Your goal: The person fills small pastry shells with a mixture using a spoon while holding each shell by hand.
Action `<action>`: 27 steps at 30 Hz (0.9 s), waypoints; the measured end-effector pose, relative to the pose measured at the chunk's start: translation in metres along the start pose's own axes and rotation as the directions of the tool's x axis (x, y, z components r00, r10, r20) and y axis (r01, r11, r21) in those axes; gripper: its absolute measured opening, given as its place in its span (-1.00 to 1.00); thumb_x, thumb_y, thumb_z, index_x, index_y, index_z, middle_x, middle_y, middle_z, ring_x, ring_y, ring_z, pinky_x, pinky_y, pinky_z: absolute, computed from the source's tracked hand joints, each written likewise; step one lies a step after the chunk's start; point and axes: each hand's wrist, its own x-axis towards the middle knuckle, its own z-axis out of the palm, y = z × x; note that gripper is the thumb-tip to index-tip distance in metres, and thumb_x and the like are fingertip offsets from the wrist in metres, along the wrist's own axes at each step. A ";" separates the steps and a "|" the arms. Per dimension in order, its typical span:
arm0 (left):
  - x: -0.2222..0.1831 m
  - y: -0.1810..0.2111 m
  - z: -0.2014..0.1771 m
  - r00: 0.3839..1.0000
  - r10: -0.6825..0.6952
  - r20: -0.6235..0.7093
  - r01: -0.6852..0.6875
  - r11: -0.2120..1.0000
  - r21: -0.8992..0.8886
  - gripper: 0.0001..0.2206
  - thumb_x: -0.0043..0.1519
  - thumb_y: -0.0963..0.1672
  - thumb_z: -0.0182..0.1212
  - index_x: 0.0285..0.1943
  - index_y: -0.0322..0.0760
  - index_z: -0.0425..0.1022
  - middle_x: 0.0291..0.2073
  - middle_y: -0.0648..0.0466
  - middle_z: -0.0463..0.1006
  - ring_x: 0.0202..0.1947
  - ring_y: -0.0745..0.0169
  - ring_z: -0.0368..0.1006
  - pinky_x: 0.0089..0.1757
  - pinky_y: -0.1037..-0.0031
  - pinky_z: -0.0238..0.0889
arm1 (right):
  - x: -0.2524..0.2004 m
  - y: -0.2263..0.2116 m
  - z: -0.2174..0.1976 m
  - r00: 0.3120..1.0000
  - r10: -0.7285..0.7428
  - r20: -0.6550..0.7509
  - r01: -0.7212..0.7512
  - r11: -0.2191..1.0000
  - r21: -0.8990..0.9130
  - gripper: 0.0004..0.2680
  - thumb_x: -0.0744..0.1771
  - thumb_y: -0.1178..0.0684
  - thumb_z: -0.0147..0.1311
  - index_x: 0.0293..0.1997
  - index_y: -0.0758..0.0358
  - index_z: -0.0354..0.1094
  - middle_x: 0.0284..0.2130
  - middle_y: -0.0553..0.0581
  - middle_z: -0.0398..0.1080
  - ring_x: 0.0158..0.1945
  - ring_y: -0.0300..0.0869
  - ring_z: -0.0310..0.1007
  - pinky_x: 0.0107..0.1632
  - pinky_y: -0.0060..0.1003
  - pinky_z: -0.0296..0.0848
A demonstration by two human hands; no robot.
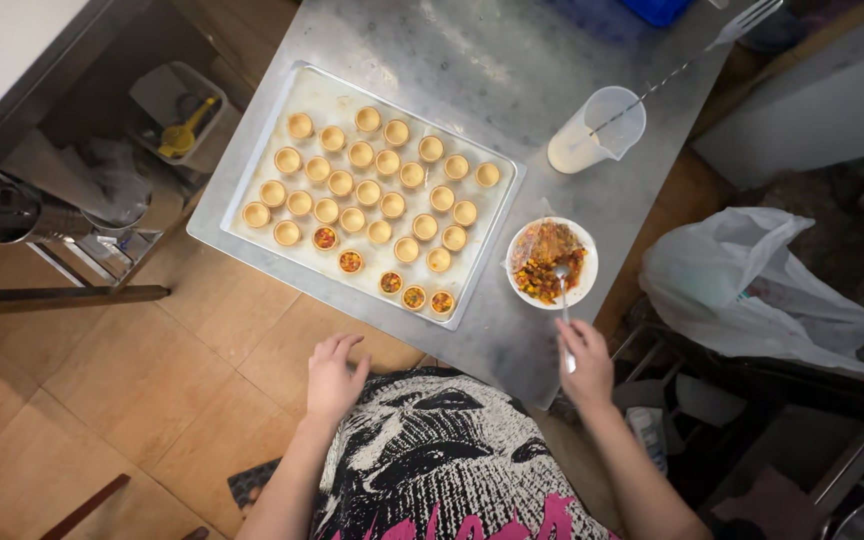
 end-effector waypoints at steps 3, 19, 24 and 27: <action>0.000 0.005 0.007 1.000 0.006 -0.004 -0.007 1.000 -0.010 -0.66 0.12 -0.07 0.32 0.08 -0.17 0.56 0.05 0.01 0.53 0.10 -0.05 0.37 0.06 0.19 0.21 | -0.006 0.012 0.018 1.000 -0.015 0.020 0.016 0.999 -0.050 -0.76 0.35 0.09 0.12 0.16 0.09 0.46 0.04 0.12 0.42 0.05 0.04 0.42 0.06 -0.12 0.45; -0.081 -0.150 -0.027 0.965 -0.261 -0.012 0.260 0.964 -0.062 -0.66 0.09 -0.06 0.32 0.05 -0.16 0.59 -0.01 -0.05 0.59 0.04 -0.11 0.43 0.03 0.17 0.29 | -0.019 -0.029 0.002 0.991 0.110 0.073 -0.094 0.975 -0.200 -0.21 0.04 0.10 0.45 0.39 0.44 0.07 0.26 0.49 0.23 0.32 0.26 0.22 0.29 0.02 0.24; -0.115 -0.242 -0.060 0.745 -0.412 0.525 0.402 0.905 0.140 -0.58 0.16 0.13 0.18 0.06 -0.07 0.61 -0.07 -0.11 0.61 0.00 -0.13 0.53 0.01 0.11 0.39 | -0.001 -0.137 0.034 0.938 0.334 -0.096 -0.327 0.942 0.079 -0.35 0.17 0.18 0.29 0.46 0.32 0.13 0.15 0.34 0.38 0.18 0.05 0.38 0.19 -0.13 0.38; -0.143 -0.276 -0.083 0.736 -0.374 0.564 0.374 0.919 0.121 -0.70 0.19 0.06 0.17 -0.13 -0.08 0.67 -0.12 -0.09 0.63 -0.03 -0.15 0.53 -0.02 0.08 0.40 | 0.027 -0.221 0.100 0.963 0.236 -0.134 -0.182 0.928 0.324 -0.38 0.23 0.22 0.23 0.51 0.30 0.09 0.13 0.31 0.38 0.11 -0.04 0.40 0.11 -0.20 0.41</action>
